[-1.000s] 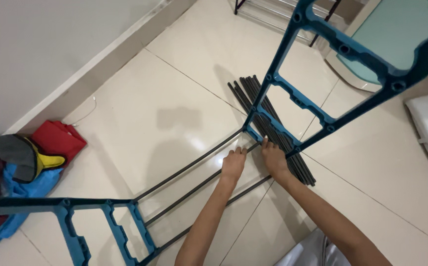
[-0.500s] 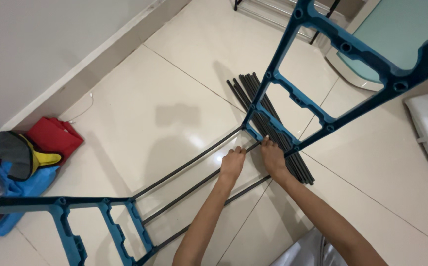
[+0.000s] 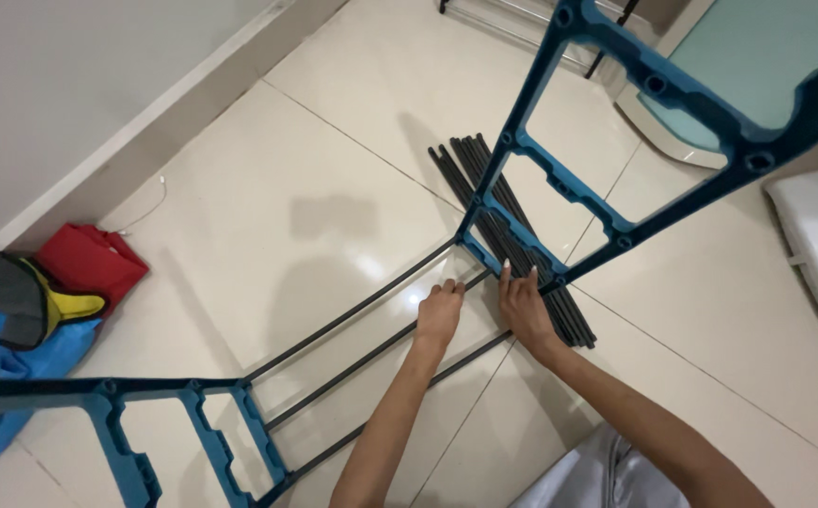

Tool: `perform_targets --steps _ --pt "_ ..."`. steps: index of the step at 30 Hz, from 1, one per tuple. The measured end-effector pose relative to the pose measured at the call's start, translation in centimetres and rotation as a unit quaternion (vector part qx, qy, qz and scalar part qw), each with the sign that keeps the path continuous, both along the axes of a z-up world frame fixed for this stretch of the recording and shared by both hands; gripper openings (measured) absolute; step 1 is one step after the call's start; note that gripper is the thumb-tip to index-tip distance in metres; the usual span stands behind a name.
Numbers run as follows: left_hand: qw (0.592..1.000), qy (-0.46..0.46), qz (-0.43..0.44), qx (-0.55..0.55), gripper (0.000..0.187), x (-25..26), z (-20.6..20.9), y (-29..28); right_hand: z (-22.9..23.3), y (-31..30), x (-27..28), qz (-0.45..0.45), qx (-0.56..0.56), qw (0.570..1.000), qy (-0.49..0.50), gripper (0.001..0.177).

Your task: The person assembles a blue plastic rack by inserting black metal rods into the side frames. They align the frames, insert rods one by one, and adjust the structure to form a stable rack.

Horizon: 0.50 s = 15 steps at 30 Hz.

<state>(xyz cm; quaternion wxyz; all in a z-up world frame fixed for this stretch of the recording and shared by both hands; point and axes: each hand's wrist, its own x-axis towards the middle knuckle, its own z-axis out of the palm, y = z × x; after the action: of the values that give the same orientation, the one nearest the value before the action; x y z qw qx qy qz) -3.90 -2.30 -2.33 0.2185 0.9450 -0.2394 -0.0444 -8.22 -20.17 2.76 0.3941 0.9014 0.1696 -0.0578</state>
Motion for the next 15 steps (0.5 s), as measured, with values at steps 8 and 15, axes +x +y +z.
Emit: perform_targets --steps 8,15 --pt "0.999 -0.007 0.001 0.031 0.026 0.24 -0.16 0.03 -0.91 -0.33 -0.10 0.015 0.037 0.998 -0.049 0.059" --pt "1.000 -0.015 0.016 0.007 0.028 0.09 -0.34 0.28 -0.66 -0.11 0.45 -0.008 0.071 0.997 -0.016 0.062"
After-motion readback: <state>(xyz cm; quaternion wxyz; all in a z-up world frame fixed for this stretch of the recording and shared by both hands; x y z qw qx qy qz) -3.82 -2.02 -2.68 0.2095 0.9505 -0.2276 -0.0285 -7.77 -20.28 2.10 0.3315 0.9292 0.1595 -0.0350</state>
